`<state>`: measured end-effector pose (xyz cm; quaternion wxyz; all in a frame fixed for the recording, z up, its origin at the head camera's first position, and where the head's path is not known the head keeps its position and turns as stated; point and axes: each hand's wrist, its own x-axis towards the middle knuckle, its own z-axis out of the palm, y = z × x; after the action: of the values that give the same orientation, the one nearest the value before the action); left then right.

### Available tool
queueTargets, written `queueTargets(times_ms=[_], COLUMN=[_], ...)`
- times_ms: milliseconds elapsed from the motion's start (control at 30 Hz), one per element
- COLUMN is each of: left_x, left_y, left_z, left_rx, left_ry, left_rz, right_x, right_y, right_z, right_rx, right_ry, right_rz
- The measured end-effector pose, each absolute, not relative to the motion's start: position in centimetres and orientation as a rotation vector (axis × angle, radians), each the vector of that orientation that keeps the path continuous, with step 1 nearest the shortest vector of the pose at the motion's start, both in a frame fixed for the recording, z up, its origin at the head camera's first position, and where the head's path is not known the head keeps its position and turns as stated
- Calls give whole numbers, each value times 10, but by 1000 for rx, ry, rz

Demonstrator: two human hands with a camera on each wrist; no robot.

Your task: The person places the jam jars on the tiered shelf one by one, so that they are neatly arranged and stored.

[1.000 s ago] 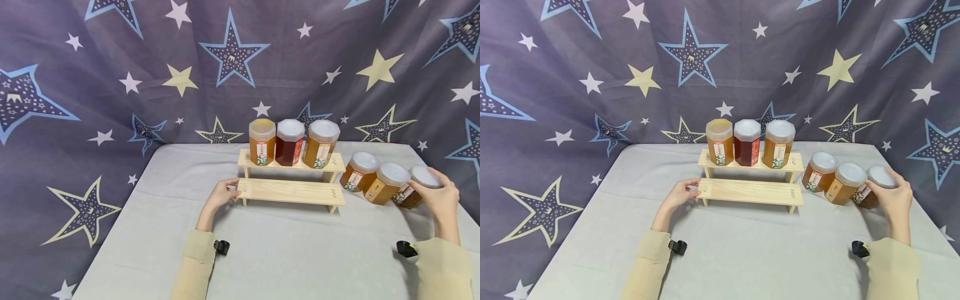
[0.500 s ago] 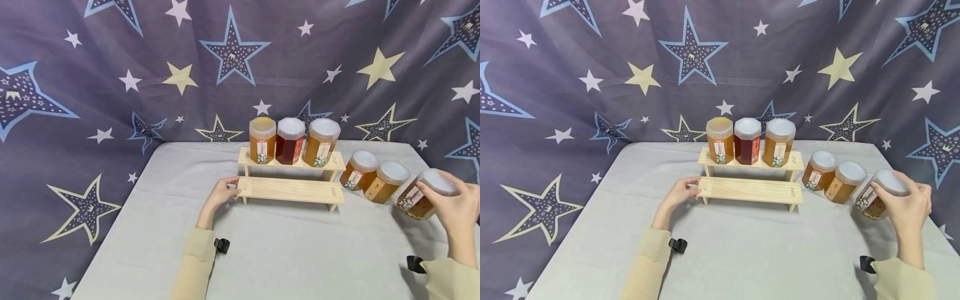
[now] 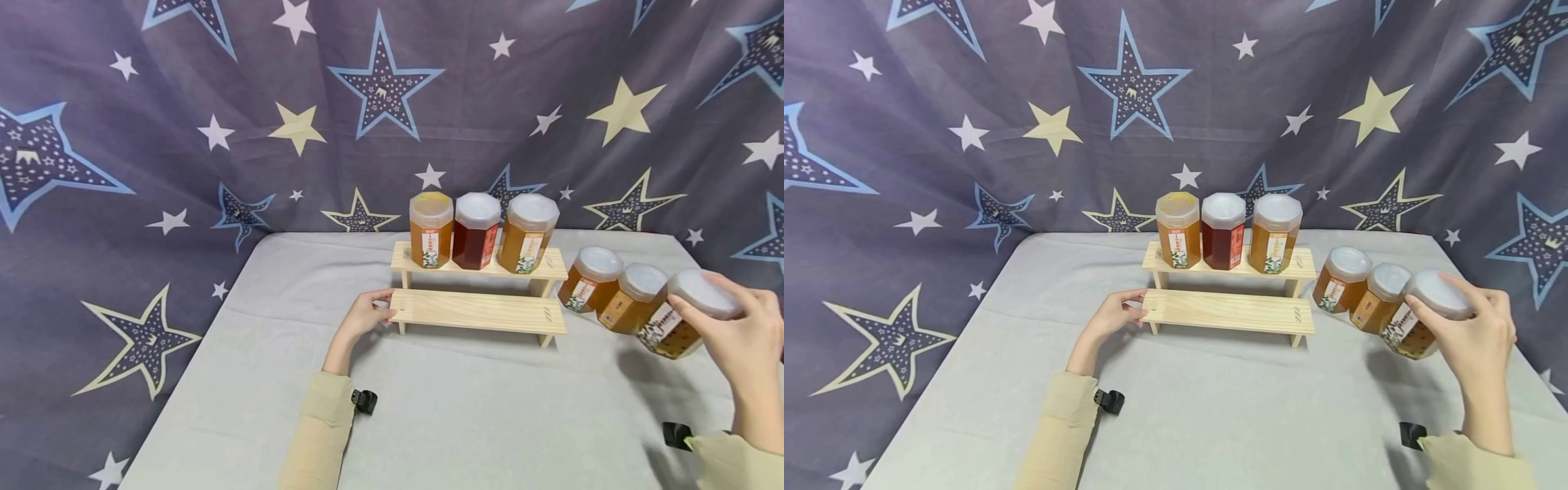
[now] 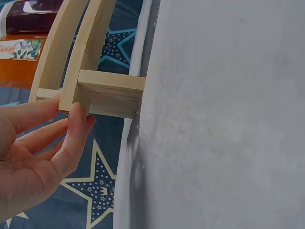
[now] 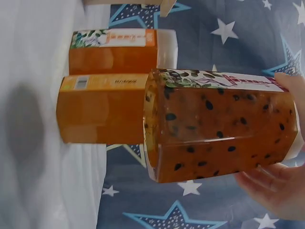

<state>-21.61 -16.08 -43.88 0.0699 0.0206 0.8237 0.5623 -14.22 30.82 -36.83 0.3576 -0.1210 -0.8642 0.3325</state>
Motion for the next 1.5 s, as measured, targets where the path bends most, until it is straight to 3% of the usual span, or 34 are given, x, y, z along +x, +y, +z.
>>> queueTargets(times_ms=[767, 1500], left_x=[-216, -217], left_y=[-161, -162], left_z=[-439, -441], left_rx=[59, 47], left_ry=[2469, 2484], left_rz=[1707, 1687], right_x=[-156, -187], right_y=[251, 172], right_z=[-353, -362], right_rx=[-15, 383], right_ry=[-2234, -2169], right_rz=[1019, 1105])
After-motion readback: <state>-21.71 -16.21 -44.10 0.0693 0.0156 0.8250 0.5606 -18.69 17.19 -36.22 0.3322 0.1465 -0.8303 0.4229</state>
